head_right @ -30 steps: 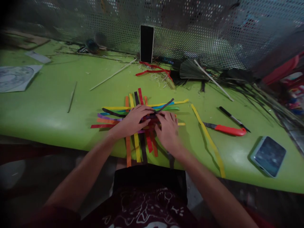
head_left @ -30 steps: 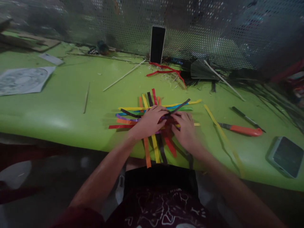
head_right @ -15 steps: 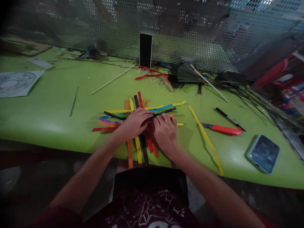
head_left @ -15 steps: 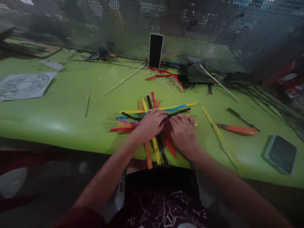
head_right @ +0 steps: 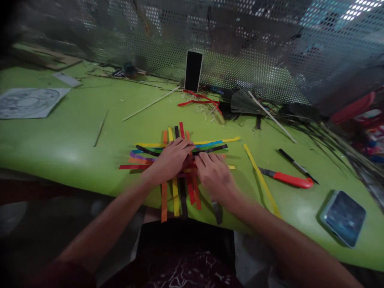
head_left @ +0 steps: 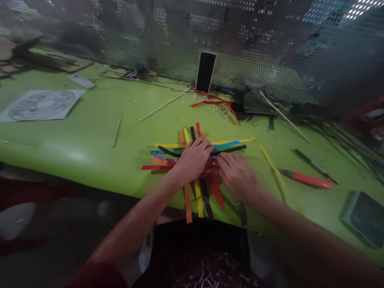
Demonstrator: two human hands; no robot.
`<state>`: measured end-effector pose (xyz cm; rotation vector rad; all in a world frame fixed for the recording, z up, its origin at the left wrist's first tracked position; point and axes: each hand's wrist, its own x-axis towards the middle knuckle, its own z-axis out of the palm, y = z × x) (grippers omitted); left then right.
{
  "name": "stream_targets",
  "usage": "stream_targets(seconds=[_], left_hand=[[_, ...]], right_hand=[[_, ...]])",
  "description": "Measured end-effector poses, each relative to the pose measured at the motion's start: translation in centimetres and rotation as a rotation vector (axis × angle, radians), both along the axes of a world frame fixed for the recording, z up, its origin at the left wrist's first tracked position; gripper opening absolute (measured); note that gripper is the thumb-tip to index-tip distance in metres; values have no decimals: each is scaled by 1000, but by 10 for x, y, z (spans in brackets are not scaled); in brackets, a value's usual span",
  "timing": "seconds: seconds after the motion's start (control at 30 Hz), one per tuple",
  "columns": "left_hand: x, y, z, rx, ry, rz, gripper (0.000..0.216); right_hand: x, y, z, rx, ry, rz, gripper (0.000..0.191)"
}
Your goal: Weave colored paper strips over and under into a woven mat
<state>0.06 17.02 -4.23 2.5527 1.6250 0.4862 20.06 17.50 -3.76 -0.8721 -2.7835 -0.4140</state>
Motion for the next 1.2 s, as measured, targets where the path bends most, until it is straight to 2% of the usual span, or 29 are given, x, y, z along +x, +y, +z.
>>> stream_targets(seconds=[0.13, 0.33, 0.53, 0.97, 1.2], left_hand=[[-3, -1, 0, -40, 42, 12, 38], [0, 3, -8, -24, 23, 66, 34], [5, 6, -2, -55, 23, 92, 33], [1, 17, 4, -47, 70, 50, 26], [5, 23, 5, -35, 124, 69, 24]], right_hand=[[-5, 12, 2, -27, 126, 68, 24], [-9, 27, -14, 51, 121, -20, 24], [-3, 34, -30, -86, 135, -90, 31], [-3, 34, -35, -106, 178, -157, 32], [-3, 27, -35, -107, 180, -226, 44]])
